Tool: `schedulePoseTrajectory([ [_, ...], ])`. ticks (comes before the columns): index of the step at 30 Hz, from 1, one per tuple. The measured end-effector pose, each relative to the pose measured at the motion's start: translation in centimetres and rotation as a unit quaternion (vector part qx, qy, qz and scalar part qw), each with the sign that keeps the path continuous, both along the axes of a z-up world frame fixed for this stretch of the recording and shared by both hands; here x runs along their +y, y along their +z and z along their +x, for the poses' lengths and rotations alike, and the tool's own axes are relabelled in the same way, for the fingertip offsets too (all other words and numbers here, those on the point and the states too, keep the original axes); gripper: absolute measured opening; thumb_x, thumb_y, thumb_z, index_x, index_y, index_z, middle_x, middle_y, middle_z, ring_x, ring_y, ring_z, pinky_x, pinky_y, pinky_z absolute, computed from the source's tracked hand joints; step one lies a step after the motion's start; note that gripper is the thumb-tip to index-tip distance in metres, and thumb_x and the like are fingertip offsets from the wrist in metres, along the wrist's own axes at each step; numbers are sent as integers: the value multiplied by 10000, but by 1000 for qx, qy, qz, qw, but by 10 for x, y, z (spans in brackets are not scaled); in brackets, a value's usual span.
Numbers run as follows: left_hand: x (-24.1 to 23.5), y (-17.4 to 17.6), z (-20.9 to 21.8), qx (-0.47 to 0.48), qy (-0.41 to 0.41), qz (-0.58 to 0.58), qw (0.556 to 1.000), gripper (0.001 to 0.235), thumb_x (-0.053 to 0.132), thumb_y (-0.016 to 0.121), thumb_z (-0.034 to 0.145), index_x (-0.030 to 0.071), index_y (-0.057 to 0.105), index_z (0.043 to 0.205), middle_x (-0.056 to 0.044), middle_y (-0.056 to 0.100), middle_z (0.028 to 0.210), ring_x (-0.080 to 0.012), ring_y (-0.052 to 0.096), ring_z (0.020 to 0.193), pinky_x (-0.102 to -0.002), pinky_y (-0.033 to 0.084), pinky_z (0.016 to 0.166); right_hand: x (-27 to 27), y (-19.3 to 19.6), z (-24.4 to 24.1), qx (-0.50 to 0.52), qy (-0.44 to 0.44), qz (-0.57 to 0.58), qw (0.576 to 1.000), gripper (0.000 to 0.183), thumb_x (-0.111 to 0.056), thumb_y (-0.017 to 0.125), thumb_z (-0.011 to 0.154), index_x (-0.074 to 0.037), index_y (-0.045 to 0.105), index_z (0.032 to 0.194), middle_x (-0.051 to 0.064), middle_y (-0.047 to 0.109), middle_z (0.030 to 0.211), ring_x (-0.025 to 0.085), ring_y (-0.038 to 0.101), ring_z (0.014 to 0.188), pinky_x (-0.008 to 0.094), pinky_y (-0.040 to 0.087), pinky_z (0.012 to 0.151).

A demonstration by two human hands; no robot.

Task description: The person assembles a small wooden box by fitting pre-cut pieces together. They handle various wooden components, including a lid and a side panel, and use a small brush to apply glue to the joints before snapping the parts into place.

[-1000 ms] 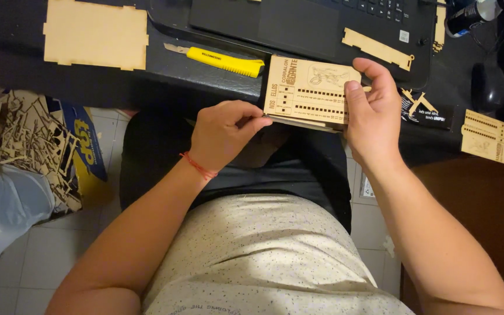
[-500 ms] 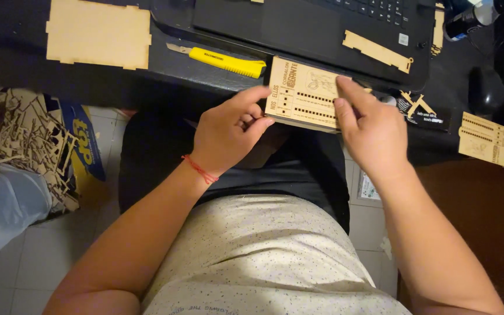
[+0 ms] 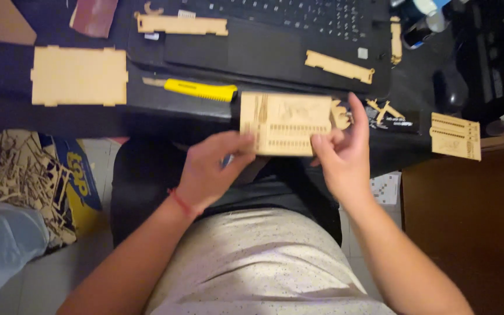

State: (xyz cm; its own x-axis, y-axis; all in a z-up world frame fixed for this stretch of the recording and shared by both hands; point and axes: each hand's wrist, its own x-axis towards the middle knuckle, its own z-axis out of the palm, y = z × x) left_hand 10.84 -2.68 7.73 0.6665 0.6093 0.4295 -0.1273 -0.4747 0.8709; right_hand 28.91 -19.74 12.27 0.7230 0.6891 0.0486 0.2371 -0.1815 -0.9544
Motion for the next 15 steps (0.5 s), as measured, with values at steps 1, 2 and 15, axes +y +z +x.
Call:
schedulePoseTrajectory([
  [1, -4, 1, -4, -17, -14, 5, 1000, 313, 145, 820, 801, 195, 764, 1105, -85, 752, 981, -279, 743, 874, -381, 595, 786, -8, -8, -3, 95, -9, 95, 991, 855, -29, 613, 951, -215, 77, 1590, 125, 672, 994, 218, 723, 823, 313, 663, 642],
  [2, -9, 4, -6, -19, -16, 9, 1000, 313, 145, 820, 801, 195, 764, 1105, -85, 752, 981, -279, 743, 874, -381, 595, 786, -5, -4, -9, 93, -10, 98, 991, 855, -29, 613, 951, -215, 77, 1590, 125, 672, 994, 218, 723, 823, 313, 663, 642],
  [15, -33, 107, -4, 137, -10, 473, 870, 864, 447, 787, 709, 101, 455, 1428, -96, 498, 1430, -296, 489, 1336, -510, 340, 1136, -29, 39, -47, 157, 40, 122, 979, 473, -101, 746, 848, -14, 545, 1266, 95, 719, 1037, 119, 670, 879, 280, 568, 770],
])
